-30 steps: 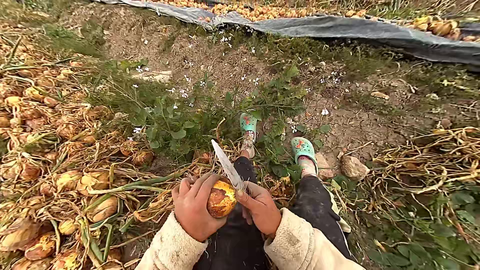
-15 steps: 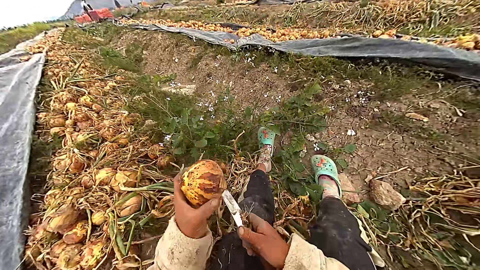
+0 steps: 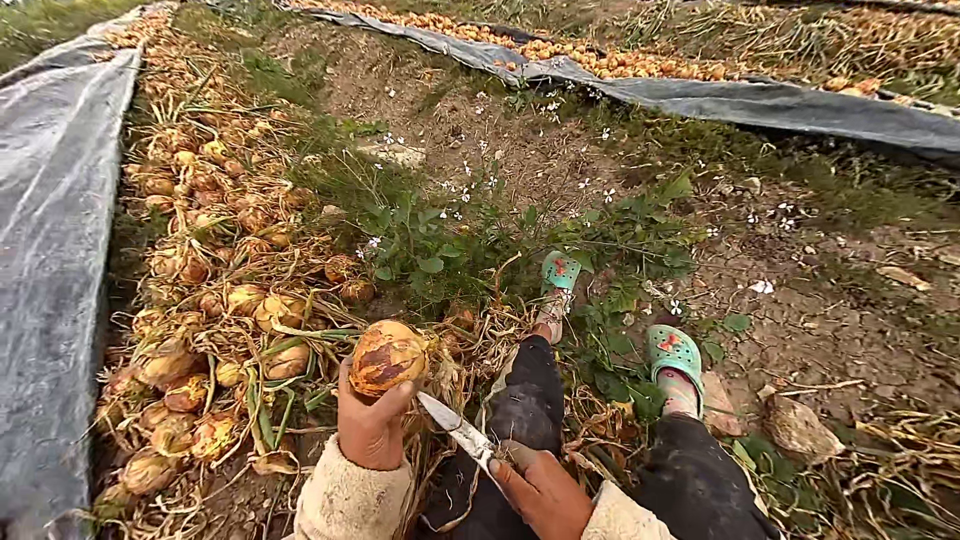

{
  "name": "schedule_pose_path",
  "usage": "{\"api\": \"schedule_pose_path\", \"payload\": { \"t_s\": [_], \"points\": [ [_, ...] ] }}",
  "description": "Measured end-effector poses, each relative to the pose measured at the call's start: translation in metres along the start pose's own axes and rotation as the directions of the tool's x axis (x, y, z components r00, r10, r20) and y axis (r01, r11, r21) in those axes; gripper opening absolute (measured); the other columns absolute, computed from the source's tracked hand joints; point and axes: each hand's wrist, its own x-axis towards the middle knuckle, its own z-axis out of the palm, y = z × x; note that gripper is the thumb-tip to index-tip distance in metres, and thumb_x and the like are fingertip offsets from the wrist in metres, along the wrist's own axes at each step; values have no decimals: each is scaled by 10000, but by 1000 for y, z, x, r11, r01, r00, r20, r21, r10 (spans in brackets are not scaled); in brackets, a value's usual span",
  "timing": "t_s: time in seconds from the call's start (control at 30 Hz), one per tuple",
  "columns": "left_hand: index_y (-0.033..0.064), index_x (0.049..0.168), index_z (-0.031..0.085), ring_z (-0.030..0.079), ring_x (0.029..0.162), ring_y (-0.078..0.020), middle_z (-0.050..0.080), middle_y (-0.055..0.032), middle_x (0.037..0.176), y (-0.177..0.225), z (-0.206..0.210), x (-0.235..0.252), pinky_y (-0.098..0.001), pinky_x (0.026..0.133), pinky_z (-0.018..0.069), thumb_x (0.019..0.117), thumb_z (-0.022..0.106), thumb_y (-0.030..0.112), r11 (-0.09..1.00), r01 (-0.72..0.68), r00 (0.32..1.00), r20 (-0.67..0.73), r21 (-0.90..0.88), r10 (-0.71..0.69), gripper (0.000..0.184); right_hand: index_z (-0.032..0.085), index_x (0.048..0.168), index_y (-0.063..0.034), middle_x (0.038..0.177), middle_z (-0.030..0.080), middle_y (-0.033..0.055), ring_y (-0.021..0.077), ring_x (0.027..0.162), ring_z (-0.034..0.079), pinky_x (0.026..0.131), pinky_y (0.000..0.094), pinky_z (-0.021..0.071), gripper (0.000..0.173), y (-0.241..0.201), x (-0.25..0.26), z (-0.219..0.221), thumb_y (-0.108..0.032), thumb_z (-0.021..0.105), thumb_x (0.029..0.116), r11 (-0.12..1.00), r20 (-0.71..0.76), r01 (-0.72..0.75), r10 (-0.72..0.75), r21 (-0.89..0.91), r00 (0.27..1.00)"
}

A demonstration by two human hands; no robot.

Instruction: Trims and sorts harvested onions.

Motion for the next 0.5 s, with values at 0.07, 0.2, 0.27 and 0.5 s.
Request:
{"api": "schedule_pose_path", "payload": {
  "t_s": [0.07,0.2,0.27,0.5],
  "points": [
    [20,1370,361,722,897,-131,677,-59,1063,-8,-8,-15,-321,754,640,377,979,375,988,-57,998,18,140,55,1222,591,1225,-2,805,620,107,216,677,621,689,425,540,413,-2,3,9,-347,427,1067,996,-26,-19,22,91,999],
    [-19,1404,347,734,937,-158,680,-95,1121,-28,-27,-52,-348,786,650,391,987,383,977,96,985,121,189,-120,1264,566,1221,-27,776,597,-23,64,624,603,615,265,553,388,-9,4,18,-345,522,1002,900,-221,64,37,432,975],
    [-48,1366,391,727,1004,-170,680,-118,1169,-37,-43,-63,-348,855,639,481,973,337,953,90,935,306,290,-181,1127,550,1132,-52,761,601,-56,33,595,593,575,227,543,368,-10,2,19,-361,602,939,841,-308,134,41,524,951],
    [1,1484,463,563,1307,-298,529,-233,1443,-28,-54,-75,-410,1111,471,579,944,210,558,-209,775,484,803,-407,1046,598,1071,-68,661,590,-76,21,471,510,454,213,468,228,-1,0,36,-257,581,945,905,-264,80,37,419,964]
  ]
}}
